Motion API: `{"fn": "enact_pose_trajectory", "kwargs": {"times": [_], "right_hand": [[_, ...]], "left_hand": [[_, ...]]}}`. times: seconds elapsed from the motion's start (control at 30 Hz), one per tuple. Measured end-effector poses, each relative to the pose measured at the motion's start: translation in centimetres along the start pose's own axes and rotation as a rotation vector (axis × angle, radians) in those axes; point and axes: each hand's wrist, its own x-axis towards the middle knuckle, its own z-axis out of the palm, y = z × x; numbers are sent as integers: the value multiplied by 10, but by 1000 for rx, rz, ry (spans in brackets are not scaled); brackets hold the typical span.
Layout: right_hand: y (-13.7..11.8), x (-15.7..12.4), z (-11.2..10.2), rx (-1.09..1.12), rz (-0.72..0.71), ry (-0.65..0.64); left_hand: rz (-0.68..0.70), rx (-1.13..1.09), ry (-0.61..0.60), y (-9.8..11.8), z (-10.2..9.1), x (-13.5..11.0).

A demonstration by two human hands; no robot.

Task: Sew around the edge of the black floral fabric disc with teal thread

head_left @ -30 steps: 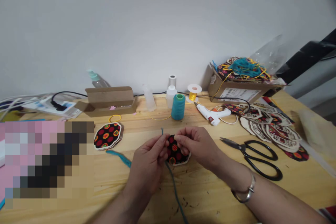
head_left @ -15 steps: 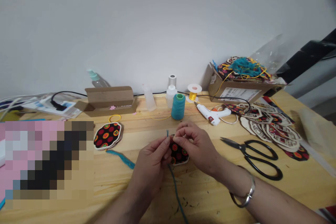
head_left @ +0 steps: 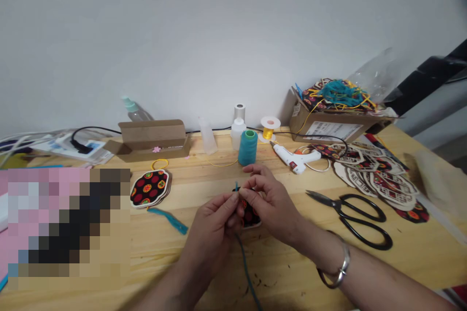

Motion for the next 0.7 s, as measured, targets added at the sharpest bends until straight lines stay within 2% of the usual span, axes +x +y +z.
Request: {"fn": "enact_pose_trajectory", "kwargs": {"times": [0.37,0.57,0.7], "right_hand": [[-1,2,2,169,185,-62],[0,4,0,241,269,-30],[-1,4,0,321,328,-60]], "left_hand": [[33,75,76,-1,0,-1],[37,83,120,1,1,-1],[35,78,99,1,2,-1]]}}
